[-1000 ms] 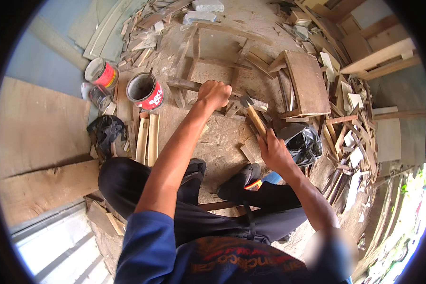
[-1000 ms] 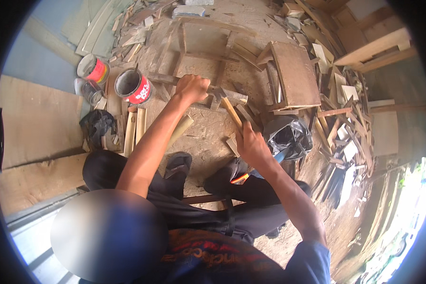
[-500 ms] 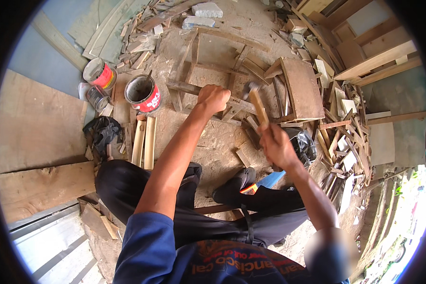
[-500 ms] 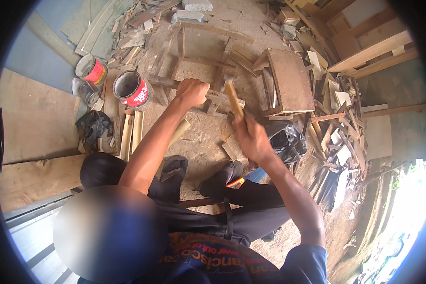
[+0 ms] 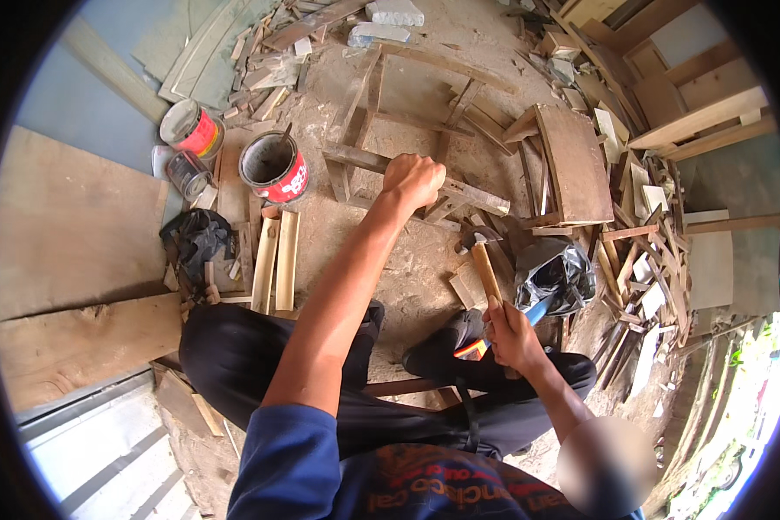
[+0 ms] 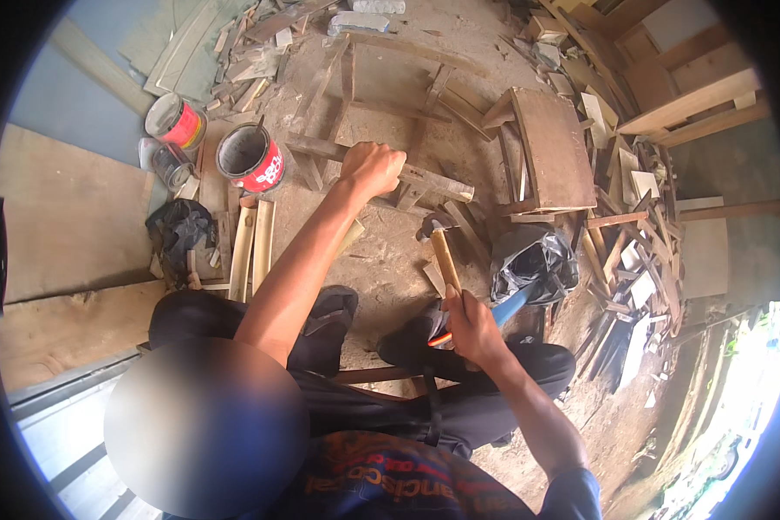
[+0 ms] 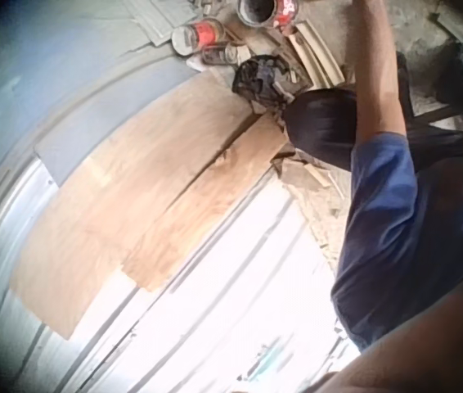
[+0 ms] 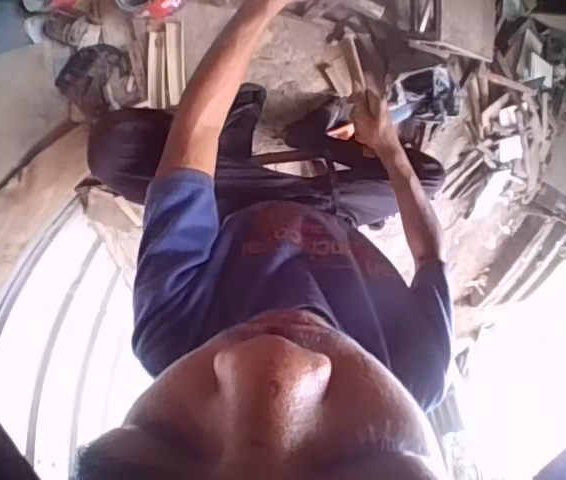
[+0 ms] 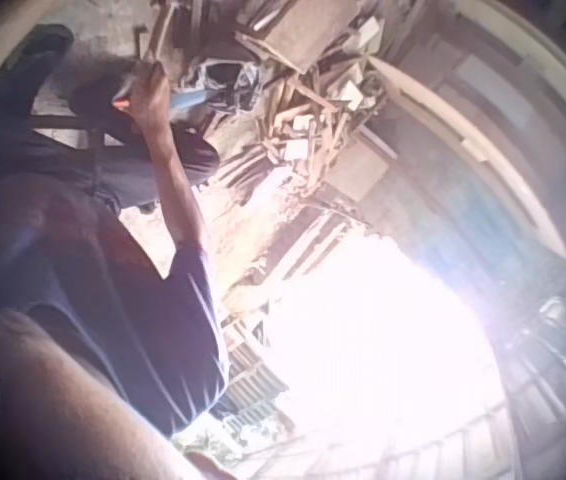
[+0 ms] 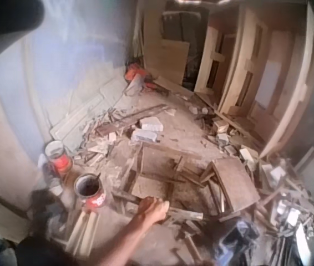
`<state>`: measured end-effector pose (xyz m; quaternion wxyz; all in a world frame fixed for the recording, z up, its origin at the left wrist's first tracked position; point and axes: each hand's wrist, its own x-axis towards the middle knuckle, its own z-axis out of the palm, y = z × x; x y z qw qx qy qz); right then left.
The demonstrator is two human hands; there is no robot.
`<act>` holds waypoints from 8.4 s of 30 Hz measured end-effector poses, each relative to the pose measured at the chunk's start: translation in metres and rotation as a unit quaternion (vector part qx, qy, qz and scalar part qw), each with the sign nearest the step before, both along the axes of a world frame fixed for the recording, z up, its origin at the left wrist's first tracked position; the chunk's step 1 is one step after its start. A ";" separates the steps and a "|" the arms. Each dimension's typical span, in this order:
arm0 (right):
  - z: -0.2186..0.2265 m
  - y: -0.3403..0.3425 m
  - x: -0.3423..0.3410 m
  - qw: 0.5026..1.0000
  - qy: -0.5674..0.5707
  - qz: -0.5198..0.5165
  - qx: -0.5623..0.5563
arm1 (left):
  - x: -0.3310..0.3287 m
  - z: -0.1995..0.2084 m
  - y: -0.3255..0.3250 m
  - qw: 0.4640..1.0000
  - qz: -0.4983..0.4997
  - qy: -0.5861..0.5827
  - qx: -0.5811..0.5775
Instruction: The person assembles a small wooden frame by hammering nails into joints and attaching a flat panel. They use a hammer and nails to secure the pieces together, then place a white panel onto the frame and fasten it with additional nails.
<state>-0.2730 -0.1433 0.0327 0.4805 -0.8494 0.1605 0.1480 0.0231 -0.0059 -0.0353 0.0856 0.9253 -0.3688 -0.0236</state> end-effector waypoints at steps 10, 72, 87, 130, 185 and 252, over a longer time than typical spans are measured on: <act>0.146 0.015 0.101 0.848 -0.469 -0.101 0.226 | 0.002 -0.003 0.004 1.000 0.006 0.024 -0.001; 0.026 0.027 0.294 0.898 -0.092 0.239 -0.359 | -0.034 0.129 0.219 0.964 0.175 0.188 0.064; 0.195 -0.025 0.182 0.882 -0.339 -0.159 0.285 | -0.023 0.186 0.149 0.665 0.189 0.293 -0.660; 0.156 -0.055 0.093 0.831 -0.480 -0.189 0.207 | -0.062 0.260 0.136 0.555 0.005 0.288 -0.780; 0.240 -0.015 0.041 0.807 -0.536 -0.219 0.112 | -0.017 0.194 0.113 0.485 0.057 0.663 -0.568; 0.298 -0.129 0.046 0.898 -0.310 0.151 0.274 | 0.032 0.150 0.143 0.336 0.206 0.586 -0.708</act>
